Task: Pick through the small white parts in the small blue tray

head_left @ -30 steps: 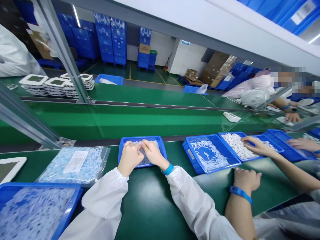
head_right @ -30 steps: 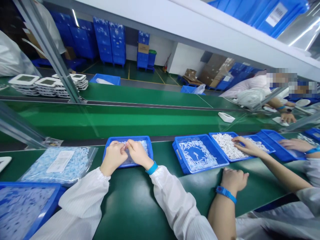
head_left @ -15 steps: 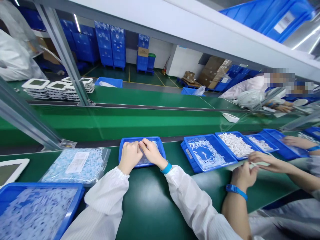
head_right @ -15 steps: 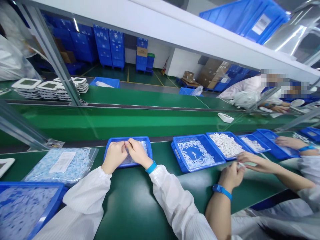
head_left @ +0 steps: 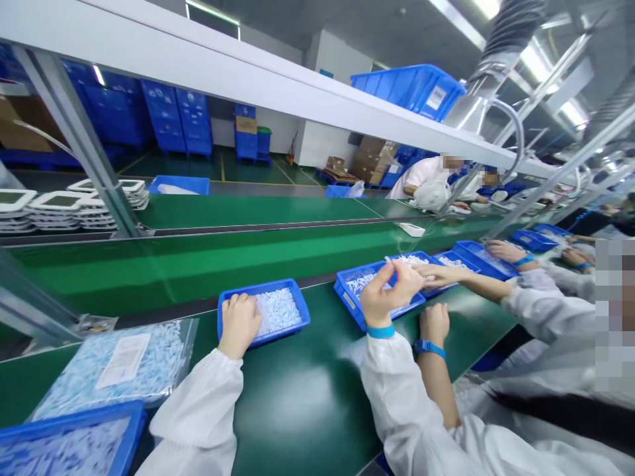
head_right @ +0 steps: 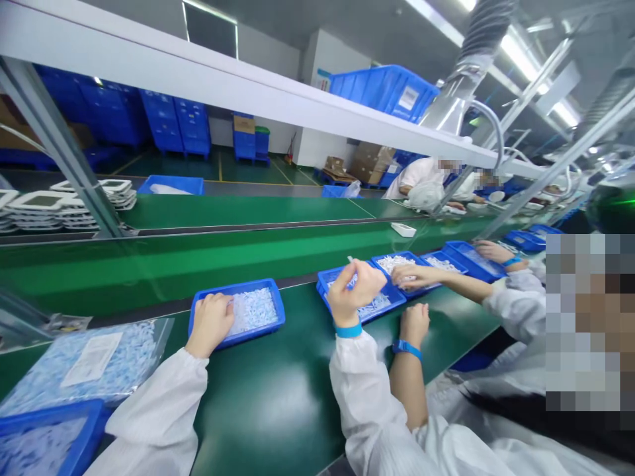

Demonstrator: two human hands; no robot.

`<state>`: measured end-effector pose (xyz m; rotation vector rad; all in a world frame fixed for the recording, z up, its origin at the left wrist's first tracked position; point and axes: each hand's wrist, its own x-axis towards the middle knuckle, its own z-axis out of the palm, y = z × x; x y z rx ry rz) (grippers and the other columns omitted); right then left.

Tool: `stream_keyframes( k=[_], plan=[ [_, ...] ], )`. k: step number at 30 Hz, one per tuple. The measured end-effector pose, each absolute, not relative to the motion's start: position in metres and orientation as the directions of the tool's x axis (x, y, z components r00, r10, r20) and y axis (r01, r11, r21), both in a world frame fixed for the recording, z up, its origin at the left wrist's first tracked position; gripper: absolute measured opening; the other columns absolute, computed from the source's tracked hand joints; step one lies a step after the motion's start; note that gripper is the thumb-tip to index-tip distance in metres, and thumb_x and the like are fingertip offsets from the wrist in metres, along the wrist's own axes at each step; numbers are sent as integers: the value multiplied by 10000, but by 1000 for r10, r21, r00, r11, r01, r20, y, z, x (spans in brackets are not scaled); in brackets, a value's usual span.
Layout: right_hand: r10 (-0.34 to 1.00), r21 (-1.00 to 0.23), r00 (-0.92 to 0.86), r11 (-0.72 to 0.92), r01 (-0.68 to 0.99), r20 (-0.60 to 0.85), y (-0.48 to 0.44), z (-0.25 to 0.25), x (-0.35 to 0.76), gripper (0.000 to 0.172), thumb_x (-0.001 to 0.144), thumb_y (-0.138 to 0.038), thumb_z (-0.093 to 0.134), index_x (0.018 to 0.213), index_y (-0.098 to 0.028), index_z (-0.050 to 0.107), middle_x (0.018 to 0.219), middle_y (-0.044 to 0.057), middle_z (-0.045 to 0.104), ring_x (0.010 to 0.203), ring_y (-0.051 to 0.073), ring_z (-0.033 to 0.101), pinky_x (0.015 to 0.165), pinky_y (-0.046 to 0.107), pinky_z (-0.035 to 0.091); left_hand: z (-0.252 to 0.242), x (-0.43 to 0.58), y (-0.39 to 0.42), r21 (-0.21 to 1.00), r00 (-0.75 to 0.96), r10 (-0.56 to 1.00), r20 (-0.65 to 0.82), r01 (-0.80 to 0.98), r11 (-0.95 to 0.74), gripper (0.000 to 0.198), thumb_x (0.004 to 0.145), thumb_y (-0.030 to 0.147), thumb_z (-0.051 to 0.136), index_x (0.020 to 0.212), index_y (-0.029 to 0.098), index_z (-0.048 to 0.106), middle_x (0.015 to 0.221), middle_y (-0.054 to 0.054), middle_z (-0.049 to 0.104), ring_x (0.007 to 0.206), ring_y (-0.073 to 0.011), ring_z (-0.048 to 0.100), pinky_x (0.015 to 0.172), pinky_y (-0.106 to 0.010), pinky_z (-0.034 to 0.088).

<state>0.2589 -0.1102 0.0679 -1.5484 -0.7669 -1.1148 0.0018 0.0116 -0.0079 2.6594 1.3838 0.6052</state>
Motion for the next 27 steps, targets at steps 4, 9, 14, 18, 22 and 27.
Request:
stream_keyframes(
  k=[4,9,14,18,22,27],
  plan=[
    [312,-402,709,-650,645,632,-147,47,277,252,896,-219,391,932,-117,619,987,188,585,1023,305,519,873,511,360,-7,1,12,237,524,800,292,771,-592,338,833,190,376,960,133,684,973,-125,667,986,-292,549,829,-416,365],
    [506,-280,743,-709,647,438,-171,15,253,239,861,-152,435,958,-145,653,1216,195,544,1129,333,483,960,611,264,-6,1,11,205,540,788,294,770,-604,351,837,191,362,958,150,689,963,-117,675,965,-277,562,801,-393,358],
    [733,-261,447,-363,895,512,-151,26,213,268,890,-143,398,967,-165,654,1237,157,549,1161,284,482,1036,598,222,-7,1,12,166,549,788,280,780,-603,356,834,196,355,897,149,702,899,-118,685,916,-275,581,785,-389,355],
    [904,-323,10,142,936,427,-102,35,184,265,876,-102,426,1016,-158,644,1088,101,637,1036,180,568,952,324,418,-11,0,14,159,552,786,277,781,-604,356,817,179,361,897,136,705,894,-122,687,907,-280,585,795,-391,360],
    [965,-250,-137,193,949,225,-48,28,168,279,789,-19,482,1007,-96,640,1016,120,668,985,190,599,894,284,442,-15,-3,18,146,542,779,316,783,-605,362,810,206,407,1038,115,673,980,-133,673,945,-298,564,801,-385,368],
    [990,-7,-138,138,990,28,-20,16,158,214,773,-7,479,898,-66,643,960,159,652,933,220,606,809,296,456,-14,-10,22,105,533,802,268,812,-575,286,814,268,459,871,107,687,891,-145,672,909,-307,565,772,-375,371]
  ],
)
